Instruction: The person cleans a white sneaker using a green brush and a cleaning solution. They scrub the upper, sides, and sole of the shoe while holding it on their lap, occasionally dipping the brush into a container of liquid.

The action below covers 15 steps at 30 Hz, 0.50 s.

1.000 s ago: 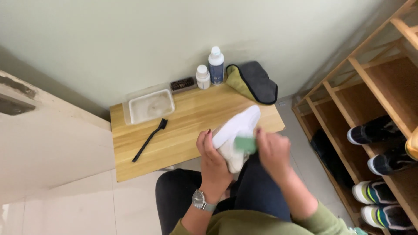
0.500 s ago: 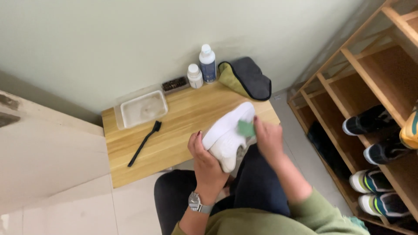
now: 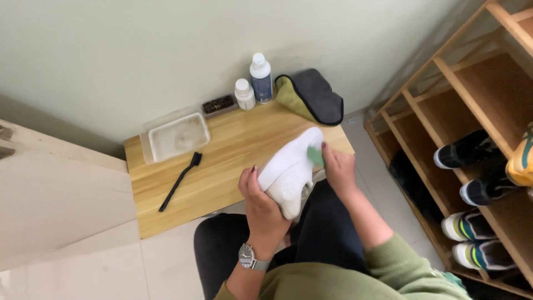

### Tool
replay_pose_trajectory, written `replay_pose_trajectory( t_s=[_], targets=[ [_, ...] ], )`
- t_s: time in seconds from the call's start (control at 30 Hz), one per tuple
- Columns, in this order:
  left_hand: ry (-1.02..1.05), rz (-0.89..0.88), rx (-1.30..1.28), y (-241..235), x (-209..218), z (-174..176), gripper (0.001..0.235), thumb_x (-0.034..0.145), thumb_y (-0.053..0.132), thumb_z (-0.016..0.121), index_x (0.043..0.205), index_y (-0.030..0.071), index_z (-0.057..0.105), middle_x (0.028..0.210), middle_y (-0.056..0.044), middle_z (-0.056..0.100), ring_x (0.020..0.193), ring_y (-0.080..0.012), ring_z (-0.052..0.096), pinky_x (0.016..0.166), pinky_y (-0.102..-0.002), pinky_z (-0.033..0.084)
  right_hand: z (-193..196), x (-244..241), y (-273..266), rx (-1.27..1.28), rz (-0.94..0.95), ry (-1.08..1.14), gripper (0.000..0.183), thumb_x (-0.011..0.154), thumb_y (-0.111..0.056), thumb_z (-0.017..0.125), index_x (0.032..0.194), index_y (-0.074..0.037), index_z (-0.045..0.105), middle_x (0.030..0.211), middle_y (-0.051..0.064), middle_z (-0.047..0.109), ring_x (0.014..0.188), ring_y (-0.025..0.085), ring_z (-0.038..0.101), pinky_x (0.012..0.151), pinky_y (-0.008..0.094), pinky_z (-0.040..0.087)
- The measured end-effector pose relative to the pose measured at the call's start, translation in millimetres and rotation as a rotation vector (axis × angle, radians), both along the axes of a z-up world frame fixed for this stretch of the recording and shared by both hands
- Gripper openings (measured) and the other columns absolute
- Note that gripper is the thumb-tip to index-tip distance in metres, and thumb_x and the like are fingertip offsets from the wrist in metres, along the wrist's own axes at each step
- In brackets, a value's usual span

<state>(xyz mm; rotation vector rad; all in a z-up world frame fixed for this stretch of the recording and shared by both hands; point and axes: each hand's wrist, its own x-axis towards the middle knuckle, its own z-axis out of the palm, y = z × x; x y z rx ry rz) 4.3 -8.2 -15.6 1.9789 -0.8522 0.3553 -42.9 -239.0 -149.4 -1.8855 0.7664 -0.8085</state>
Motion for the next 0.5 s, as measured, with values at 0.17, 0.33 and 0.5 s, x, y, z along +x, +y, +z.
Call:
replay_pose_trajectory(
  t_s=[0.17, 0.33, 0.5],
  targets=[
    [0.008, 0.03, -0.02, -1.9, 9.2, 6.5, 0.107, 0.06, 0.016, 0.086, 0.143, -0.008, 0.022, 0.139, -0.028, 0.035, 0.12, -0.0494, 0.056, 0.094, -0.05, 0.057, 77.6, -5.4, 42.9, -0.267, 0.078, -0.156, 0.044, 0.106, -0.017, 0.064, 0.065, -0.001, 0.067, 0.053, 0.016, 0.059, 0.05, 0.027, 0.062, 0.054, 0.032, 0.044],
    [0.051, 0.023, 0.002, 4.3, -0.3, 6.2, 0.109, 0.058, 0.017, 0.085, 0.143, -0.006, 0.021, 0.14, -0.026, 0.033, 0.121, -0.048, 0.057, 0.093, -0.05, 0.058, -0.7, 2.3, 6.9, 0.064, -0.029, 0.037, 0.07, 0.106, -0.046, 0.061, 0.048, -0.007, 0.059, 0.046, 0.01, 0.056, 0.05, 0.027, 0.056, 0.059, 0.038, 0.046],
    [0.015, -0.028, 0.016, 7.4, 0.9, 2.7, 0.096, 0.083, 0.031, 0.079, 0.147, -0.005, 0.018, 0.144, -0.03, 0.033, 0.136, -0.05, 0.039, 0.101, -0.057, 0.051, 56.3, -21.0, 52.7, -0.692, 0.24, -0.106, 0.038, 0.108, -0.007, 0.048, 0.072, -0.01, 0.038, 0.058, 0.002, 0.033, 0.051, 0.018, 0.027, 0.05, 0.04, 0.019]
  ],
)
